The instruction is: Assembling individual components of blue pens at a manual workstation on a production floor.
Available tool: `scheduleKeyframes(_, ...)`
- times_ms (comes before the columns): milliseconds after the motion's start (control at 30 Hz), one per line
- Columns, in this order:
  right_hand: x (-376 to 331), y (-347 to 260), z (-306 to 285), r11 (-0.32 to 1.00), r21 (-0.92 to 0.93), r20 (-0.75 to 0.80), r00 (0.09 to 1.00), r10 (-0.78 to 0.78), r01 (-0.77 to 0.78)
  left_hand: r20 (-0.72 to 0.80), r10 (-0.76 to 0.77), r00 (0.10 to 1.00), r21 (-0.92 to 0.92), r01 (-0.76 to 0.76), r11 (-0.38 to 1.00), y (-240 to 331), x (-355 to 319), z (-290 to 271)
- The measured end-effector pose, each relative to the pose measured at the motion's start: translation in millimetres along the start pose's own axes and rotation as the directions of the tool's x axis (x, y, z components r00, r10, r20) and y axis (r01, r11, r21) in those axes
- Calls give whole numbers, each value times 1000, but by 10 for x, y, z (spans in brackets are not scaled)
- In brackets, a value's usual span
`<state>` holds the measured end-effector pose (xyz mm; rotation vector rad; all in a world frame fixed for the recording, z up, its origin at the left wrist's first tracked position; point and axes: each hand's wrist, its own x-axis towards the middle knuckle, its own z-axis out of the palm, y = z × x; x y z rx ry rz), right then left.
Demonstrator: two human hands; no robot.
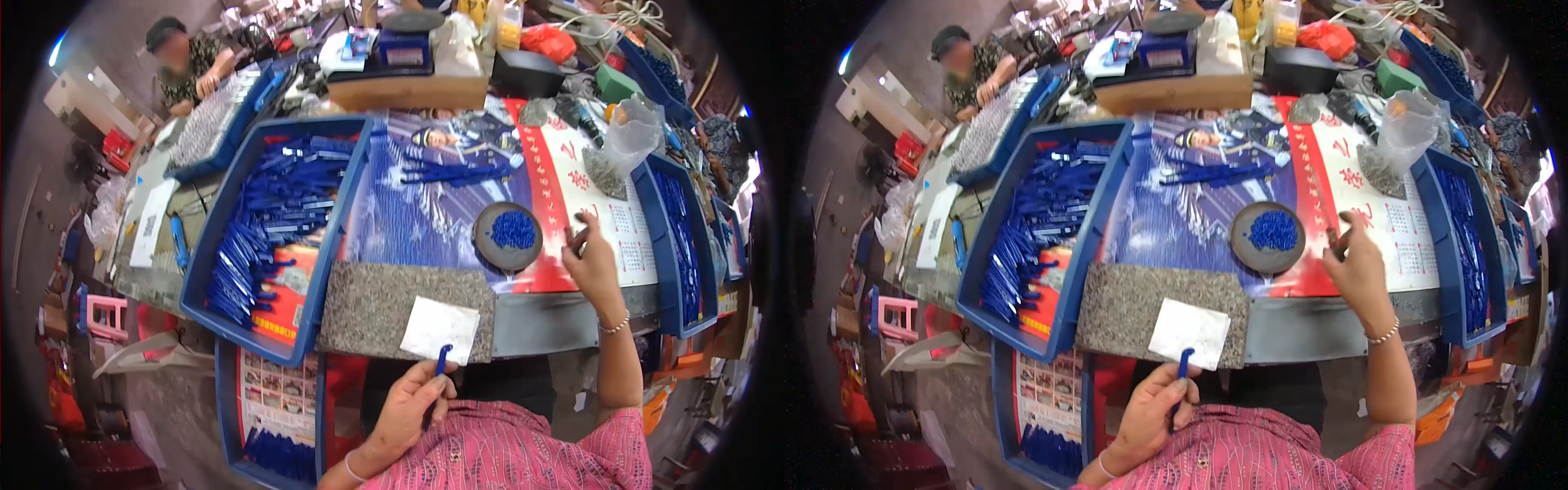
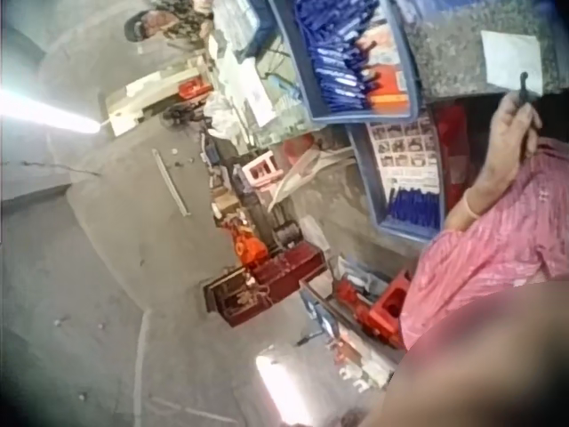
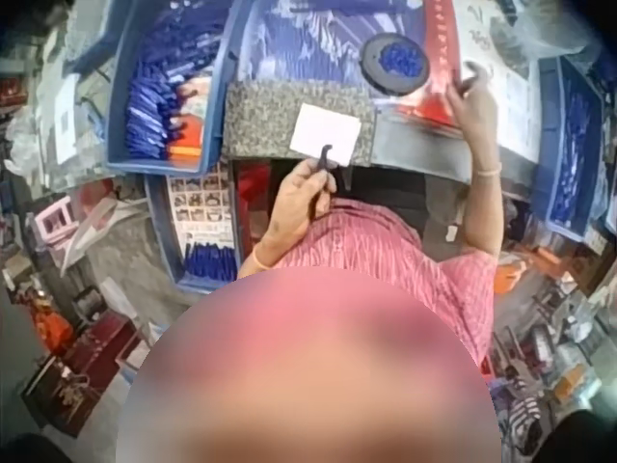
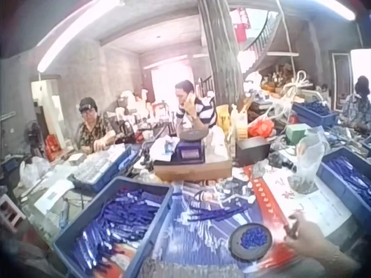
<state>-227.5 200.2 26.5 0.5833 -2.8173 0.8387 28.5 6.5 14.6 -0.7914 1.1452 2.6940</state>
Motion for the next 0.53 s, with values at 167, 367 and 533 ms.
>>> scheduleKeyframes(167, -349, -268, -243, 645, 710, 211, 959, 188, -282, 2, -64, 998, 48, 64, 997, 13, 118, -35)
scheduleKeyframes(367, -669, -634, 68, 311, 859, 425, 905, 9, -406, 28, -74, 997, 133, 70, 989, -55, 209, -87)
scheduleKeyframes(533, -881, -786, 252, 521, 807, 450, 860, -241, -276, -20, -114, 993, 183, 116, 976, -113, 212, -125)
